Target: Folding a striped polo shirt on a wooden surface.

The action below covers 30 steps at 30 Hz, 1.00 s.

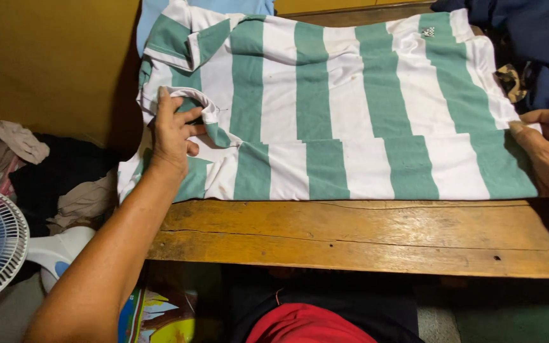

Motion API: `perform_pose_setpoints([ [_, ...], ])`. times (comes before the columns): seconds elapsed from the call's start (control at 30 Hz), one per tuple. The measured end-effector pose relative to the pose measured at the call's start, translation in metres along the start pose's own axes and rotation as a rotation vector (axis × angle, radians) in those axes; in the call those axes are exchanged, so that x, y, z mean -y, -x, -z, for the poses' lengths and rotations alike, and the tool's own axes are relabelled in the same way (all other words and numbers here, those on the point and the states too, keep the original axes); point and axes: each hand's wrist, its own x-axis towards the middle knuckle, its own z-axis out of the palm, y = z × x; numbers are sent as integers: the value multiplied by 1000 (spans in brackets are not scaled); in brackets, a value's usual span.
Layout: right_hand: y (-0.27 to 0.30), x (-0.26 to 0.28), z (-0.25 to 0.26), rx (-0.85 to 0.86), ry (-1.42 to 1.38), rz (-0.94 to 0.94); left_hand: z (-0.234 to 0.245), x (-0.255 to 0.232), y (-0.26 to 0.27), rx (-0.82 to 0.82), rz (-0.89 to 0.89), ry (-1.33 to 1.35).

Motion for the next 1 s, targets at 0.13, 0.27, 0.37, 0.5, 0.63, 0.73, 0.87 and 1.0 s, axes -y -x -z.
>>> perform_pose_setpoints([
  [0.13,-3,-11,0,8,15,54,-5,-4,21,19,-137,-7],
  [0.27,3,44,-13,31,261,132,-10,3,33,127,-413,-464],
  [0.37,8,78,-27,-66,818,385,-8,21,21,259,-366,-392],
  [0.5,11,138,-65,-164,1483,597,-7,24,10,191,-360,-266],
  [0.63,8,195,-133,1,912,854,-19,-11,26,16,-15,-196],
  [0.73,2,197,-202,99,778,901,0,28,-4,94,-165,-234],
  [0.87,1,245,-283,246,613,869,7,30,-6,158,-214,-265],
  [1.0,-9,279,-337,554,663,719,8,32,-7,155,-192,-190],
])
